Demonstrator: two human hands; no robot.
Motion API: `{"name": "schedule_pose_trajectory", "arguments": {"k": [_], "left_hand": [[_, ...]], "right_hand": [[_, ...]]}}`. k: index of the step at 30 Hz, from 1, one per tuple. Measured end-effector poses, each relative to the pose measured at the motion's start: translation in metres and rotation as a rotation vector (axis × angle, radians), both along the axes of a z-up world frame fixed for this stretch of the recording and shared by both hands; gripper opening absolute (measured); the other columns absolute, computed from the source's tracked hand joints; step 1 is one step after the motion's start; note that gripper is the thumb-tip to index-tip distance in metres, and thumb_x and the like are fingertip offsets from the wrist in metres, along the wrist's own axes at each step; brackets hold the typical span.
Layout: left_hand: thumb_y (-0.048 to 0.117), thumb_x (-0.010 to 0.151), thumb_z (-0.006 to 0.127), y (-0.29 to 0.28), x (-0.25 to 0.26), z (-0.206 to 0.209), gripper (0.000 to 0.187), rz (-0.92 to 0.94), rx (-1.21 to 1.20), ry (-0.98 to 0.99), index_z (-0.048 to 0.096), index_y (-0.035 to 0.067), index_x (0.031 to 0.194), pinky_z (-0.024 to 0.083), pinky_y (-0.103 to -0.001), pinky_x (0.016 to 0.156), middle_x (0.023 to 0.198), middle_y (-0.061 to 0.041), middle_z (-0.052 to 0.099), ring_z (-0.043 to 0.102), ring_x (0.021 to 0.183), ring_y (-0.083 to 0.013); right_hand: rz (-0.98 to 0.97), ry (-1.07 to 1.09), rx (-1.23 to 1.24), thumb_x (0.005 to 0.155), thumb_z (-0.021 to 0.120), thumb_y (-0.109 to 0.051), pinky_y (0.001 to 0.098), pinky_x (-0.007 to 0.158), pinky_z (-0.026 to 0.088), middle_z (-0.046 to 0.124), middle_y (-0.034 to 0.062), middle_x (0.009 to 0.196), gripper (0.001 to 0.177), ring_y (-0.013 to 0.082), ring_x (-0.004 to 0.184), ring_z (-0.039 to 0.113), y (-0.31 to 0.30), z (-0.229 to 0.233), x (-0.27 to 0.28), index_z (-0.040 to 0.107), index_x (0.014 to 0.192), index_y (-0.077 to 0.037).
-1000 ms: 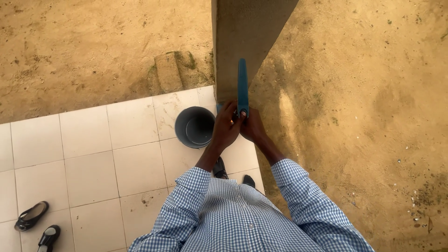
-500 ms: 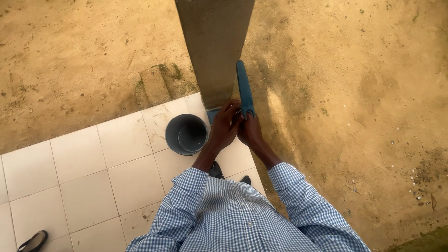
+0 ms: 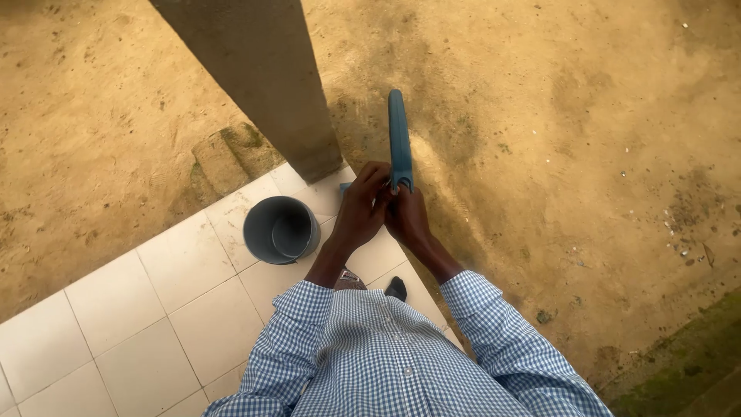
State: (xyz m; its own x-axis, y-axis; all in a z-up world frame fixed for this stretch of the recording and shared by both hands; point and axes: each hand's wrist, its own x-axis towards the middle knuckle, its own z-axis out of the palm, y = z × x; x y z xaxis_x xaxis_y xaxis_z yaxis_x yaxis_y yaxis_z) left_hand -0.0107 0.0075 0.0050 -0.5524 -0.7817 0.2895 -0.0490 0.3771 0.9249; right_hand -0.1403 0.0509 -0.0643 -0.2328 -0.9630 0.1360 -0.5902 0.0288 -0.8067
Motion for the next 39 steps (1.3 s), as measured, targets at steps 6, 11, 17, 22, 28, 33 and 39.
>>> {"name": "schedule_pose_trajectory", "arguments": {"k": [6, 11, 17, 22, 28, 33, 39], "left_hand": [[-0.001, 0.1, 0.06, 0.011, -0.03, -0.002, 0.022, -0.17, 0.002, -0.017, 0.06, 0.003, 0.121, 0.056, -0.034, 0.089, 0.122, -0.01, 0.06, 0.067, 0.103, -0.0263], [0.0, 0.101, 0.06, 0.014, -0.046, 0.014, 0.023, -0.336, -0.002, -0.01, 0.061, 0.004, 0.124, 0.056, -0.033, 0.085, 0.123, -0.01, 0.061, 0.069, 0.102, -0.0251], [0.007, 0.098, 0.067, 0.021, -0.055, 0.026, 0.025, -0.487, -0.015, -0.065, 0.062, 0.005, 0.122, 0.056, -0.032, 0.074, 0.119, -0.009, 0.064, 0.069, 0.087, -0.0223], [0.002, 0.098, 0.068, 0.028, -0.061, 0.025, 0.025, -0.666, -0.094, -0.025, 0.063, 0.005, 0.123, 0.057, -0.032, 0.076, 0.123, -0.01, 0.063, 0.07, 0.091, -0.0222], [-0.008, 0.093, 0.063, 0.051, -0.071, 0.036, 0.036, -0.877, -0.054, -0.042, 0.062, 0.003, 0.128, 0.057, -0.032, 0.074, 0.126, -0.011, 0.062, 0.07, 0.093, -0.0241], [-0.018, 0.084, 0.051, 0.075, -0.087, 0.035, 0.047, -1.031, -0.048, 0.076, 0.062, 0.002, 0.125, 0.061, -0.033, 0.089, 0.132, -0.013, 0.06, 0.07, 0.113, -0.0302], [-0.017, 0.08, 0.052, 0.106, -0.109, 0.05, 0.042, -1.146, -0.03, 0.053, 0.064, 0.003, 0.115, 0.061, -0.035, 0.085, 0.135, -0.011, 0.062, 0.073, 0.109, -0.0295]], "right_hand": [[-0.152, -0.04, -0.133, 0.09, 0.065, -0.001, 0.042, 0.057, 0.052, 0.067, 0.0227, 0.081, 0.012, 0.0383, 0.071, 0.067, 0.033, -0.001, -0.023, 0.059, 0.1, 0.004], [-0.318, -0.031, -0.052, 0.09, 0.065, -0.001, 0.0391, 0.058, 0.053, 0.068, 0.0218, 0.081, 0.009, 0.0345, 0.071, 0.07, 0.054, 0.002, -0.029, 0.061, 0.097, 0.003], [-0.495, -0.154, -0.105, 0.096, 0.063, -0.002, 0.0347, 0.059, 0.053, 0.07, 0.0133, 0.08, 0.005, 0.0227, 0.07, 0.068, 0.079, 0.007, -0.016, 0.063, 0.093, 0.002], [-0.669, -0.209, -0.126, 0.096, 0.064, -0.002, 0.0326, 0.057, 0.052, 0.069, 0.0114, 0.076, 0.008, 0.0182, 0.068, 0.067, 0.103, 0.022, -0.002, 0.062, 0.09, 0.002], [-0.877, -0.227, -0.137, 0.098, 0.061, -0.005, 0.0309, 0.056, 0.054, 0.068, 0.012, 0.075, 0.009, 0.0188, 0.064, 0.066, 0.139, 0.025, 0.014, 0.062, 0.091, 0.001], [-0.984, 0.177, -0.228, 0.094, 0.064, -0.003, 0.0338, 0.061, 0.055, 0.072, 0.0138, 0.082, 0.003, 0.0266, 0.072, 0.071, 0.166, 0.023, 0.016, 0.065, 0.094, -0.001], [-1.095, 0.051, -0.215, 0.091, 0.066, -0.003, 0.034, 0.061, 0.056, 0.071, 0.0147, 0.083, 0.011, 0.0262, 0.072, 0.073, 0.202, 0.03, 0.009, 0.061, 0.099, 0.002]]}}
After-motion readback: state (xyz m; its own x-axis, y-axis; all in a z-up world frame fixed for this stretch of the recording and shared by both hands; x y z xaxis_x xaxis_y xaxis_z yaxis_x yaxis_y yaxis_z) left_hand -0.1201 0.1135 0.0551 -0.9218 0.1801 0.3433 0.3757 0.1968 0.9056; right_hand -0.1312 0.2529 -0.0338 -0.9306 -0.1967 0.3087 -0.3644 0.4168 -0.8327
